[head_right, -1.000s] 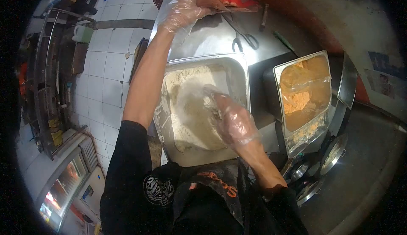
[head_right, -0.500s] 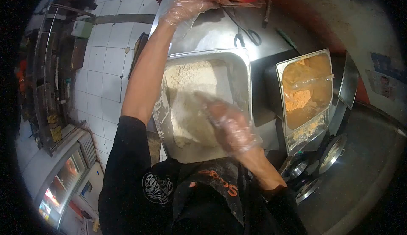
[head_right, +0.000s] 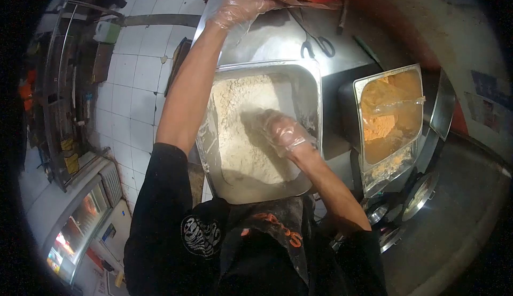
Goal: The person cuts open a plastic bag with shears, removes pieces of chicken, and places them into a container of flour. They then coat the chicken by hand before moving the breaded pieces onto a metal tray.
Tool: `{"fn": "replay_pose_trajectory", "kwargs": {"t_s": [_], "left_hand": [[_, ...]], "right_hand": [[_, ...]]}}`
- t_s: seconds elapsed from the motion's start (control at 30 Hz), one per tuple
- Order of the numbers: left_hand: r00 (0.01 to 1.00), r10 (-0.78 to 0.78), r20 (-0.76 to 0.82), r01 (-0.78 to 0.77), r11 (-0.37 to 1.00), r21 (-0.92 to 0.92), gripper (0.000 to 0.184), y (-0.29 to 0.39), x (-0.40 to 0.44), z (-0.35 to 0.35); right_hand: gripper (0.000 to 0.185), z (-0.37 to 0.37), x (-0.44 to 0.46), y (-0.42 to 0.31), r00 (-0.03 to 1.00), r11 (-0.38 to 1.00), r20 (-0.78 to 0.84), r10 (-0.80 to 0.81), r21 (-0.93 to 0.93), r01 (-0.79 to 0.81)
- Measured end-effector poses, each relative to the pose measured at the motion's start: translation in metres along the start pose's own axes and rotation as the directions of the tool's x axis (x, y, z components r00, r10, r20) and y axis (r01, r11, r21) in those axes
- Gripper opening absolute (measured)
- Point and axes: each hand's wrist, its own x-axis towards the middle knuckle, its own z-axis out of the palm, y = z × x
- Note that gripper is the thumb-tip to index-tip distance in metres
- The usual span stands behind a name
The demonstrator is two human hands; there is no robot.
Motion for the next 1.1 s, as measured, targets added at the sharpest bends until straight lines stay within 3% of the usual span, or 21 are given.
{"fn": "replay_pose_trajectory", "kwargs": {"t_s": [0.03, 0.07, 0.13, 0.2, 0.23, 0.3, 0.33, 0.37, 0.43, 0.47, 0.53, 0.6, 0.63, 0.67, 0.73, 0.87, 0.93, 0.97, 1.0, 1.07, 1.1], "left_hand": [[1.000, -0.028, 0.004, 0.028, 0.998, -0.065, 0.045, -0.003, -0.001, 0.002], [1.000, -0.027, 0.002, 0.028, 0.997, -0.068, 0.045, -0.001, 0.000, 0.002], [0.997, 0.074, -0.036, -0.063, 0.967, 0.245, 0.047, 0.002, 0.000, -0.002], [0.995, 0.082, -0.051, -0.067, 0.968, 0.243, 0.047, 0.001, -0.002, -0.002], [0.993, 0.095, -0.064, -0.077, 0.968, 0.237, 0.046, 0.000, -0.002, -0.002], [0.990, 0.119, -0.079, -0.093, 0.957, 0.273, 0.046, 0.007, -0.007, -0.002], [0.985, 0.146, -0.090, -0.112, 0.945, 0.308, 0.047, 0.010, -0.008, -0.002], [0.985, 0.150, -0.089, -0.116, 0.944, 0.308, 0.047, 0.005, -0.005, 0.000], [0.999, -0.023, 0.033, 0.031, 0.960, -0.280, 0.047, -0.010, 0.000, 0.004], [0.999, -0.020, 0.036, 0.029, 0.959, -0.281, 0.047, -0.009, 0.000, 0.003], [0.994, 0.110, -0.019, -0.108, 0.990, 0.093, 0.050, -0.005, 0.001, -0.001], [0.991, 0.132, -0.023, -0.125, 0.972, 0.201, 0.050, 0.000, -0.001, -0.001], [0.989, 0.145, -0.031, -0.129, 0.942, 0.309, 0.051, 0.002, 0.000, -0.003], [0.989, 0.145, -0.035, -0.127, 0.942, 0.312, 0.051, 0.001, 0.000, -0.004], [0.998, 0.055, -0.019, -0.043, 0.916, 0.398, 0.051, -0.001, 0.001, -0.002], [0.996, 0.044, -0.081, -0.002, 0.890, 0.455, 0.052, -0.001, 0.000, -0.005], [0.995, 0.080, -0.057, -0.047, 0.900, 0.433, 0.054, -0.016, 0.006, -0.002], [0.995, 0.086, -0.054, -0.055, 0.901, 0.431, 0.054, -0.022, 0.007, 0.000], [0.994, 0.106, -0.036, -0.080, 0.900, 0.428, 0.054, -0.028, 0.008, 0.001], [0.991, 0.133, -0.031, -0.106, 0.896, 0.431, 0.054, -0.033, 0.013, -0.003], [0.993, 0.119, -0.021, -0.099, 0.905, 0.415, 0.054, -0.031, 0.010, -0.003]], "right_hand": [[0.027, -0.006, -0.005, -0.011, 0.987, 0.912, -0.022, -0.157, -0.388, 0.137], [0.020, -0.009, -0.007, -0.016, 0.951, 0.660, 0.021, -0.309, -0.715, 0.231], [0.026, -0.011, -0.005, -0.001, 0.934, 0.651, 0.028, -0.357, -0.709, 0.270], [0.047, -0.011, -0.013, -0.012, 0.839, 0.614, -0.010, -0.544, -0.686, 0.390], [0.047, -0.009, -0.019, -0.019, 0.839, 0.614, -0.007, -0.544, -0.685, 0.392], [0.055, -0.005, -0.030, -0.033, 0.801, 0.771, -0.102, -0.589, -0.369, 0.520], [0.055, -0.004, -0.031, -0.031, 0.801, 0.771, -0.104, -0.589, -0.370, 0.519], [0.052, -0.004, -0.032, -0.029, 0.806, 0.712, -0.061, -0.589, -0.511, 0.482], [0.050, 0.000, -0.032, -0.024, 0.812, 0.634, -0.023, -0.583, -0.638, 0.437], [0.048, 0.004, -0.031, -0.019, 0.864, 0.709, -0.036, -0.503, -0.589, 0.388], [0.046, 0.007, -0.027, -0.006, 0.906, 0.774, -0.049, -0.421, -0.541, 0.330], [0.045, 0.008, -0.023, -0.004, 0.836, 0.275, 0.163, -0.523, -0.897, 0.347], [0.038, 0.010, -0.023, -0.007, 0.749, 0.440, 0.001, -0.663, -0.808, 0.391], [0.038, 0.007, -0.023, -0.014, 0.747, 0.437, 0.005, -0.665, -0.809, 0.394], [0.029, 0.002, -0.019, -0.023, 0.854, 0.671, -0.132, -0.503, -0.683, 0.289], [0.026, 0.004, -0.026, -0.022, 0.879, 0.702, -0.157, -0.451, -0.671, 0.240], [0.021, 0.007, -0.027, -0.017, 0.897, 0.705, -0.086, -0.434, -0.653, 0.278], [0.020, 0.007, -0.028, -0.014, 0.790, 0.640, -0.103, -0.605, -0.652, 0.406], [0.020, -0.001, -0.030, -0.014, 0.787, 0.639, -0.110, -0.607, -0.657, 0.401], [0.022, -0.023, -0.032, -0.030, 0.709, 0.729, -0.264, -0.654, -0.470, 0.498], [0.024, -0.032, -0.036, -0.052, 0.714, 0.779, -0.353, -0.605, -0.451, 0.437]]}}
